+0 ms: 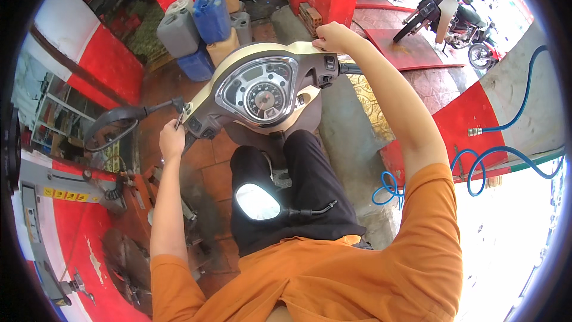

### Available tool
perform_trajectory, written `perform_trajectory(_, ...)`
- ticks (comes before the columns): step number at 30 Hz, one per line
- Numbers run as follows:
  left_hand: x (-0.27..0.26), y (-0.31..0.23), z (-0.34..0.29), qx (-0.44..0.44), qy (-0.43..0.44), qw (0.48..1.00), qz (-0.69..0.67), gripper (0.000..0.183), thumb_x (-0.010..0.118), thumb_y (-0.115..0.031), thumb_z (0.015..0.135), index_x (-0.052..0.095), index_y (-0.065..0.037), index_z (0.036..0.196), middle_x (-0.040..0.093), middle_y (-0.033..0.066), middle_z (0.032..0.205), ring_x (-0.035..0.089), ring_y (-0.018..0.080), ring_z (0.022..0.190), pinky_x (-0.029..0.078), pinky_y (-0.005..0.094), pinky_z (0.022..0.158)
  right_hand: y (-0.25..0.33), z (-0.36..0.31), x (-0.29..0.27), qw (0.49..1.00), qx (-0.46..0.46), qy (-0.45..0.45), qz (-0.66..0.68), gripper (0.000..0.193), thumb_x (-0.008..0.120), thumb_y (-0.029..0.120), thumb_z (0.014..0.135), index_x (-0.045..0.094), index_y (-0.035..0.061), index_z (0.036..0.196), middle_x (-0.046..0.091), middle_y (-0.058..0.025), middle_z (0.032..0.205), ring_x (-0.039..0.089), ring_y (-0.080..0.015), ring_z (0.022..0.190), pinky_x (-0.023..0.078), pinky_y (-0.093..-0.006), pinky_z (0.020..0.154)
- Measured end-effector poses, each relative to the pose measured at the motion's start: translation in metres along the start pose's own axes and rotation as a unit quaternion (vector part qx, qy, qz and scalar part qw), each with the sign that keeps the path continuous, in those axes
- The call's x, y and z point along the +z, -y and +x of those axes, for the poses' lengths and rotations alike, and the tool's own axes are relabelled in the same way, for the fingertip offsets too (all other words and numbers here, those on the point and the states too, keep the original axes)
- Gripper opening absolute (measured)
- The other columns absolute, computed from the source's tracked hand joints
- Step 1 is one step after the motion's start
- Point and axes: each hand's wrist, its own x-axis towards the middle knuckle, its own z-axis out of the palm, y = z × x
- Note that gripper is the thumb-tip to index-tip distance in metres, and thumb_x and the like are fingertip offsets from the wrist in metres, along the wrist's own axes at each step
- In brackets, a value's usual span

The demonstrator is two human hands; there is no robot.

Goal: The person uses two wrenches to loosen and then remove the left rearview mirror from the handlebar of a motorbike. After removing the mirror, the person handles the detached mirror and then touches the mounting point on the handlebar.

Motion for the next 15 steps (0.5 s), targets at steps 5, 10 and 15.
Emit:
perform_trajectory(5, -0.001, -0.002, -0.002, -0.012, 0.002, 1.000, 0.003, 0.022, 0.057, -0.027, 0.086, 0.069, -0.010, 0.095, 0.068, 0.0199, 0.091, 0.064, 0.0392, 0.092, 0.049, 0.0479, 0.079, -0.010, 0.006, -0.003, 0.988, -0.140, 0.010, 0.066, 0.019, 0.062, 0.016, 0.081, 0.064, 0.0025, 0.095, 0.066, -0.0198, 0.087, 0.064, -0.0360, 0.086, 0.050, -0.0434, 0.073)
perform_trajectory(10, 0.004, 0.000, 0.000, -0.011, 0.007, 1.000, -0.004, 0.022, 0.057, -0.027, 0.086, 0.069, -0.011, 0.095, 0.068, 0.0193, 0.092, 0.064, 0.0394, 0.091, 0.049, 0.0479, 0.079, -0.014, -0.007, -0.004, 0.973, -0.160, -0.034, 0.162, 0.016, 0.061, 0.012, 0.081, 0.064, 0.0026, 0.093, 0.067, -0.0176, 0.088, 0.065, -0.0340, 0.085, 0.050, -0.0434, 0.073)
perform_trajectory(15, -0.002, 0.000, -0.001, -0.002, -0.002, 1.000, 0.001, 0.021, 0.057, -0.025, 0.085, 0.069, -0.010, 0.093, 0.068, 0.0195, 0.091, 0.064, 0.0397, 0.091, 0.049, 0.0479, 0.079, 0.007, -0.002, -0.006, 0.997, 0.027, -0.009, 0.069, 0.015, 0.061, 0.012, 0.081, 0.064, 0.0025, 0.093, 0.067, -0.0165, 0.089, 0.065, -0.0330, 0.087, 0.051, -0.0426, 0.074)
